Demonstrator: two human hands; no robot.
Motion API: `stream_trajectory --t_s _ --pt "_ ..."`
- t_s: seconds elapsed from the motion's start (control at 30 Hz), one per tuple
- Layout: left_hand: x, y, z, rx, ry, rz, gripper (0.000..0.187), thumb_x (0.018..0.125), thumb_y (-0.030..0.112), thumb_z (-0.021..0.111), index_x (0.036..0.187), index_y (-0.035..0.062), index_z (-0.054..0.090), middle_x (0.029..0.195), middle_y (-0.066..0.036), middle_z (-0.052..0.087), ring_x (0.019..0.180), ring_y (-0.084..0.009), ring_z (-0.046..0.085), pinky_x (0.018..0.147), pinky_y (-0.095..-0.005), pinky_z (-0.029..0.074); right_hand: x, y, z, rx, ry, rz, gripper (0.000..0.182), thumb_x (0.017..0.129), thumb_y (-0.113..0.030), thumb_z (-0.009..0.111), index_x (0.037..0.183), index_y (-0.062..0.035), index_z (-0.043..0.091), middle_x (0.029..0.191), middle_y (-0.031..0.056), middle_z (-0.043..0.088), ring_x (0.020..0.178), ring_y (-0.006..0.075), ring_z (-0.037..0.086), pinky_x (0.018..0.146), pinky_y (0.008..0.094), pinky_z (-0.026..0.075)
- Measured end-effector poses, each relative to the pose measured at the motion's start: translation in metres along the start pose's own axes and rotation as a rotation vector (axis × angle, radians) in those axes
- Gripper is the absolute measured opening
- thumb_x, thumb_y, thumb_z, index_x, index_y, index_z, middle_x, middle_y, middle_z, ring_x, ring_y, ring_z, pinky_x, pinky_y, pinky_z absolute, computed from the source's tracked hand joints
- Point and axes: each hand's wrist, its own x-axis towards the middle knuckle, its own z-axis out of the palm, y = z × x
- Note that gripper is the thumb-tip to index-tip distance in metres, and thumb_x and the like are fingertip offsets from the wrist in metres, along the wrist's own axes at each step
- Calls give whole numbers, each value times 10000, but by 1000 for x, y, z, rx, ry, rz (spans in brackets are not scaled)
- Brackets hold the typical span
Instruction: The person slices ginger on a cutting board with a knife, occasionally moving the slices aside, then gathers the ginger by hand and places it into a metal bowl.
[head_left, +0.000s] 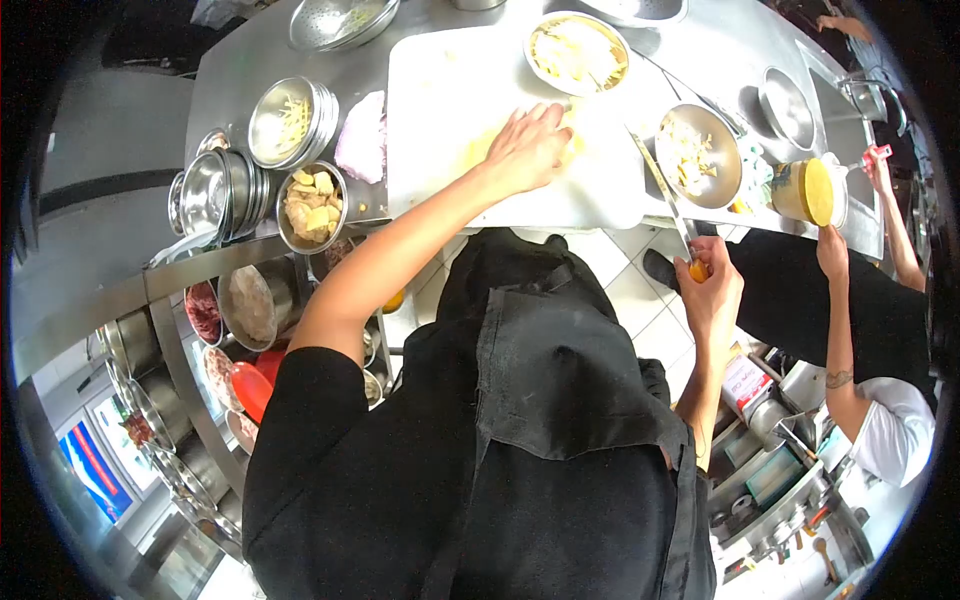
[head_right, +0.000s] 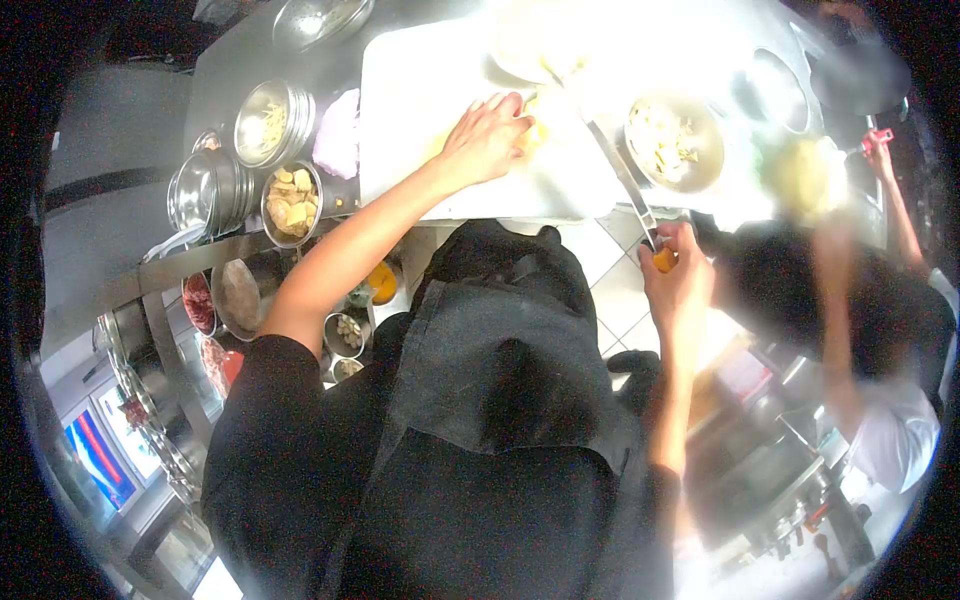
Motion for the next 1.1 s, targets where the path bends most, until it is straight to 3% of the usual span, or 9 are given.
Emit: stream_trajectory --t_s 0.23,0.33,0.4,0.6,0.7,0.8,0.87,0.97,1.1 --pt "13 -7 4 -157 51 49 218 746 60 713 958 33 673 942 -116 589 923 -292 593 787 -419 469 -4 4 -12 13 39 40 284 767 -87 753 997 -46 592 855 122 677 768 225 657 712 335 510" --pt "5 -17 -15 -471 -98 -190 162 772 50 704 918 -12 673 852 -105 645 799 -222 643 707 -348 501 -6 11 -15 51 56 42 278 769 -73 751 996 -44 592 844 120 672 757 214 650 708 325 504" --pt "-17 -52 -21 -891 157 -250 121 762 -11 671 881 -22 689 768 -128 689 738 -205 676 686 -328 526 -8 8 -19 90 38 99 282 774 -64 752 1009 -65 595 860 120 676 766 235 650 712 341 498" --pt "-64 -105 3 -674 134 -505 189 768 -55 623 944 -26 686 818 -138 699 732 -192 664 694 -312 525 -2 12 3 68 21 -51 310 741 -40 759 999 -24 589 801 112 651 709 172 622 686 300 504" --pt "-72 -87 -6 -455 316 -477 253 753 -43 622 1006 -27 639 882 -179 623 844 -325 626 744 -360 509 3 4 19 101 30 -204 332 691 -11 777 966 -34 592 847 129 660 778 229 667 701 326 515" --pt "-60 -11 -87 -265 601 -16 352 700 -29 668 1050 10 645 1070 -166 625 969 -339 617 874 -406 498 17 -18 31 10 87 -411 216 710 -21 698 887 -88 594 835 124 639 772 336 629 686 425 496" --pt "-44 15 -100 -267 424 276 516 708 75 726 1206 8 608 1272 -148 577 1178 -321 555 995 -426 449 19 -43 29 -4 137 -464 245 696 -13 681 905 -101 587 781 118 600 733 335 602 681 444 472" --pt "-46 23 -69 -117 84 295 617 763 96 665 1348 11 492 1404 -133 485 1341 -289 427 1123 -452 310 31 -62 28 -72 152 -527 210 704 -3 653 884 -99 601 774 102 619 763 338 618 671 435 486" --pt "-62 -7 -43 -114 205 300 565 777 -36 484 1339 13 516 1409 -122 503 1342 -259 435 1137 -452 305 29 -64 23 -95 207 -559 158 731 -7 602 839 -122 614 784 130 628 753 344 627 633 452 493"
